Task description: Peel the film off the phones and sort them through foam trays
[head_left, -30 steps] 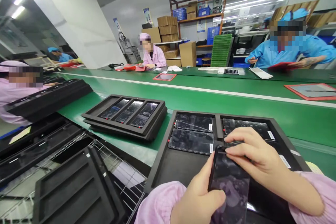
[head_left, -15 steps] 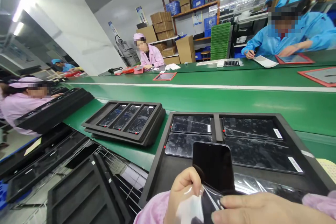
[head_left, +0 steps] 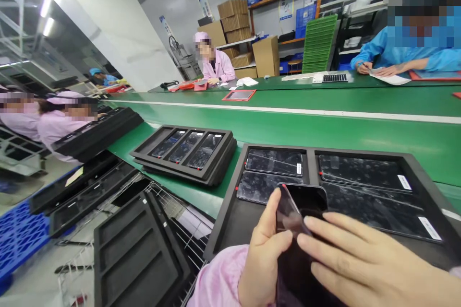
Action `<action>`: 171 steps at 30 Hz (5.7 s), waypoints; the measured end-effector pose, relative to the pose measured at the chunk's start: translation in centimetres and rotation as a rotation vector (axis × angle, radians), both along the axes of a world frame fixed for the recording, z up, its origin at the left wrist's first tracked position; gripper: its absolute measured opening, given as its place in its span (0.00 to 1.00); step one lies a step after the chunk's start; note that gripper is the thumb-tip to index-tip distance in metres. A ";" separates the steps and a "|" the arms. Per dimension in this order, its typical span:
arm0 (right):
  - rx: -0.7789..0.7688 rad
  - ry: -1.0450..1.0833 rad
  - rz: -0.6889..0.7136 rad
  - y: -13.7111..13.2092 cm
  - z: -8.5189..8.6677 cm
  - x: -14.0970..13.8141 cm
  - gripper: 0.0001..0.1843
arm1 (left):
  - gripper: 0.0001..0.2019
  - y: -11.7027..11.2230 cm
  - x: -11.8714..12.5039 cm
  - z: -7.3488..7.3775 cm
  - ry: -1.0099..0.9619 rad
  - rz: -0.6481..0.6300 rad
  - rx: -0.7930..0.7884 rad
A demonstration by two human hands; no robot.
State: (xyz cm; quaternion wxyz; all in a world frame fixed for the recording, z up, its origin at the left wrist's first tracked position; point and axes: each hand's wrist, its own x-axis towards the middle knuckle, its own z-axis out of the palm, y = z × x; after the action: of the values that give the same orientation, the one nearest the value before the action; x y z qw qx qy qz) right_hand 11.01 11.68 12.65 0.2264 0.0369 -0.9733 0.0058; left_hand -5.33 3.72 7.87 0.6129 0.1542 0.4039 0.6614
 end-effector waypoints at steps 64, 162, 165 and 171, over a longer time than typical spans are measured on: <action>-0.799 0.412 -0.458 -2.1 -1.8 -1.6 0.11 | 0.03 1.5 2.6 0.6 -0.143 -0.013 -0.101; -0.280 -0.257 -0.284 -2.6 -6.5 -6.5 0.27 | 0.21 -3.4 -6.5 -1.1 0.559 0.989 0.280; -0.294 -0.410 -0.245 -2.6 -6.1 -7.6 0.21 | 0.17 -3.6 -7.2 -0.6 0.603 0.903 0.219; -0.268 -0.321 -0.259 -0.8 -1.7 -3.3 0.26 | 0.20 -4.7 -8.7 -1.1 0.749 0.561 -0.132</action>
State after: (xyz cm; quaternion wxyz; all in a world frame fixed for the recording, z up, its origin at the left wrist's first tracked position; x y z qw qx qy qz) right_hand 7.71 10.85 10.93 0.0705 -0.1198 -0.9840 0.1118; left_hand -14.02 -1.03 6.81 0.2311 0.2278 0.6644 0.6733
